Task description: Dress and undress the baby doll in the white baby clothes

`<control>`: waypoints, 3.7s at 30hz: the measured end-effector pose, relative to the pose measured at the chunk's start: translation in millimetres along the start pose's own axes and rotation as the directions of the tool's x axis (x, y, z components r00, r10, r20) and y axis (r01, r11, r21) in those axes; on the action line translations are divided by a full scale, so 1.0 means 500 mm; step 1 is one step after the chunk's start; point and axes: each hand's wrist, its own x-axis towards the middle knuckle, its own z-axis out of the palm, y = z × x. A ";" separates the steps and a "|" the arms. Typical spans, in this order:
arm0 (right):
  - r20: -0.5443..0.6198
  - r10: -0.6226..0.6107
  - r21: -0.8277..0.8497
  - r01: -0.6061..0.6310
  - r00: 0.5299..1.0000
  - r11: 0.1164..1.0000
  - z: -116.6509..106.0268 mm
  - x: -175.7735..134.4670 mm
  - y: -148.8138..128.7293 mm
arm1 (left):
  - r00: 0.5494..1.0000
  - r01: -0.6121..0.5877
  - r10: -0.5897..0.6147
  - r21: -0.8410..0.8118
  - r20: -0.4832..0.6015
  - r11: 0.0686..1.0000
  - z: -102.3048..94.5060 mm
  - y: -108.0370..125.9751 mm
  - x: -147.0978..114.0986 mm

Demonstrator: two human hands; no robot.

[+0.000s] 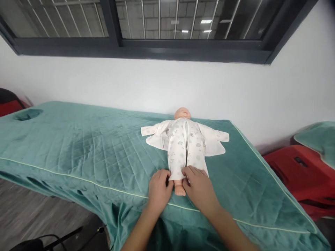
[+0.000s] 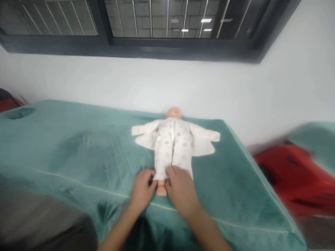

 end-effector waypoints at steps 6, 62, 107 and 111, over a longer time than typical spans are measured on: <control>-0.051 0.036 0.208 -0.024 0.998 0.978 -0.008 -0.022 -0.003 | 0.999 0.048 -0.047 -0.073 0.016 0.996 -0.009 0.002 -0.022; -0.027 0.446 0.740 -0.282 0.895 0.611 0.041 -0.200 0.108 | 0.905 -0.411 0.421 0.138 -0.051 0.901 0.006 0.191 -0.067; -0.022 -0.123 -0.292 0.111 0.992 0.950 0.004 0.120 0.277 | 0.870 -0.472 0.404 0.244 0.281 0.847 0.047 -0.047 0.244; -0.003 -0.080 -0.302 0.075 0.997 0.950 0.002 0.116 0.279 | 0.852 -0.479 0.396 0.203 0.343 0.854 0.048 -0.033 0.270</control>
